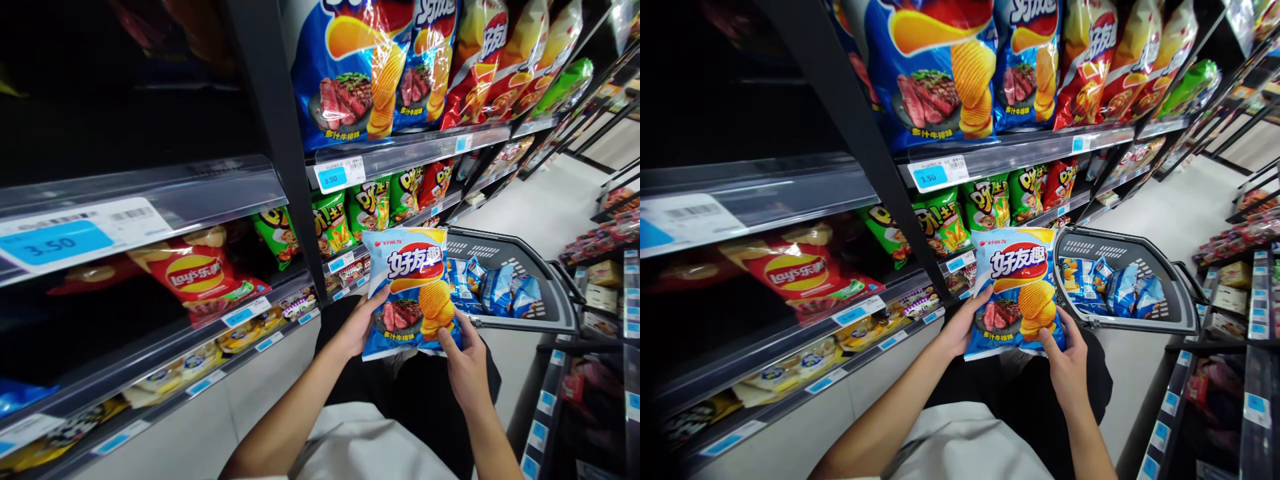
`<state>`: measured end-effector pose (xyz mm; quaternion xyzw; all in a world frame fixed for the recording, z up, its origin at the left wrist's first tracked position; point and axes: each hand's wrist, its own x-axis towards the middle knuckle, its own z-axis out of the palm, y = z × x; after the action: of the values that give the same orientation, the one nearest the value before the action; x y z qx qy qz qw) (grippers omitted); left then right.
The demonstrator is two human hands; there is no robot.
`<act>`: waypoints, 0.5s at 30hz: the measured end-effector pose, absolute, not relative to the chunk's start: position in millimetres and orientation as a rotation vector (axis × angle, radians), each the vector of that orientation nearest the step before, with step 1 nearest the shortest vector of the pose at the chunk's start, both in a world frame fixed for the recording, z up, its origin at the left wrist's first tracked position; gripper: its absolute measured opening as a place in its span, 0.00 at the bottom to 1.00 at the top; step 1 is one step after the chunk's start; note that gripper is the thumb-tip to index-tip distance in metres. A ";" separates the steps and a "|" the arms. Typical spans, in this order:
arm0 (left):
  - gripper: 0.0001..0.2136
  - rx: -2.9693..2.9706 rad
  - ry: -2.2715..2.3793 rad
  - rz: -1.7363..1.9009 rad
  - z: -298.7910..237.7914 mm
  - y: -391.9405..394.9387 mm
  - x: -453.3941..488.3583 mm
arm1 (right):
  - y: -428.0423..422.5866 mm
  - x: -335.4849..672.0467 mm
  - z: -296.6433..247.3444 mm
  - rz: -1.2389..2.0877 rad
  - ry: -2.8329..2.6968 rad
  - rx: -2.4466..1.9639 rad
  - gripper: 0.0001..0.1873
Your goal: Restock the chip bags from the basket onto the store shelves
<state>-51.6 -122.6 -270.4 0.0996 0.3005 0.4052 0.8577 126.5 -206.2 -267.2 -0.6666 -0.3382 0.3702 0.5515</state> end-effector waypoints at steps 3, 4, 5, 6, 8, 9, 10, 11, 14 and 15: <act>0.30 0.251 0.679 0.862 -272.0 -124.7 -54.9 | -208.6 124.1 -265.7 0.842 -0.835 -1.603 0.33; 0.29 0.293 0.695 0.893 -271.8 -125.5 -56.9 | -209.3 123.0 -264.9 0.817 -0.847 -1.619 0.33; 0.29 0.351 0.706 0.938 -271.0 -126.4 -59.3 | -209.9 121.8 -264.1 0.790 -0.858 -1.631 0.34; 0.29 0.424 0.711 0.994 -269.4 -127.7 -62.1 | -210.6 120.5 -263.0 0.766 -0.871 -1.640 0.34; 0.29 0.593 0.709 1.083 -263.9 -131.9 -68.4 | -212.2 118.2 -260.3 0.723 -0.908 -1.642 0.34; 0.31 0.663 0.701 1.096 -260.1 -135.4 -71.4 | -213.4 117.1 -258.6 0.708 -0.937 -1.638 0.34; 0.34 0.707 0.684 1.084 -255.7 -139.8 -74.2 | -214.9 116.3 -256.8 0.692 -0.973 -1.634 0.33; 0.38 0.726 0.661 1.057 -251.2 -145.0 -76.6 | -216.6 115.5 -255.1 0.674 -1.016 -1.632 0.32; 0.44 0.701 0.625 1.055 -239.8 -160.1 -82.7 | -220.0 113.6 -254.1 0.615 -1.167 -1.594 0.29; 0.44 0.698 0.636 1.106 -237.0 -163.2 -85.7 | -219.3 112.2 -255.8 0.603 -1.216 -1.564 0.28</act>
<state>-85.7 -163.2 -237.0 0.3189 0.2906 0.5057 0.7471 112.2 -219.3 -255.8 -0.6497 -0.5048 0.2505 0.5101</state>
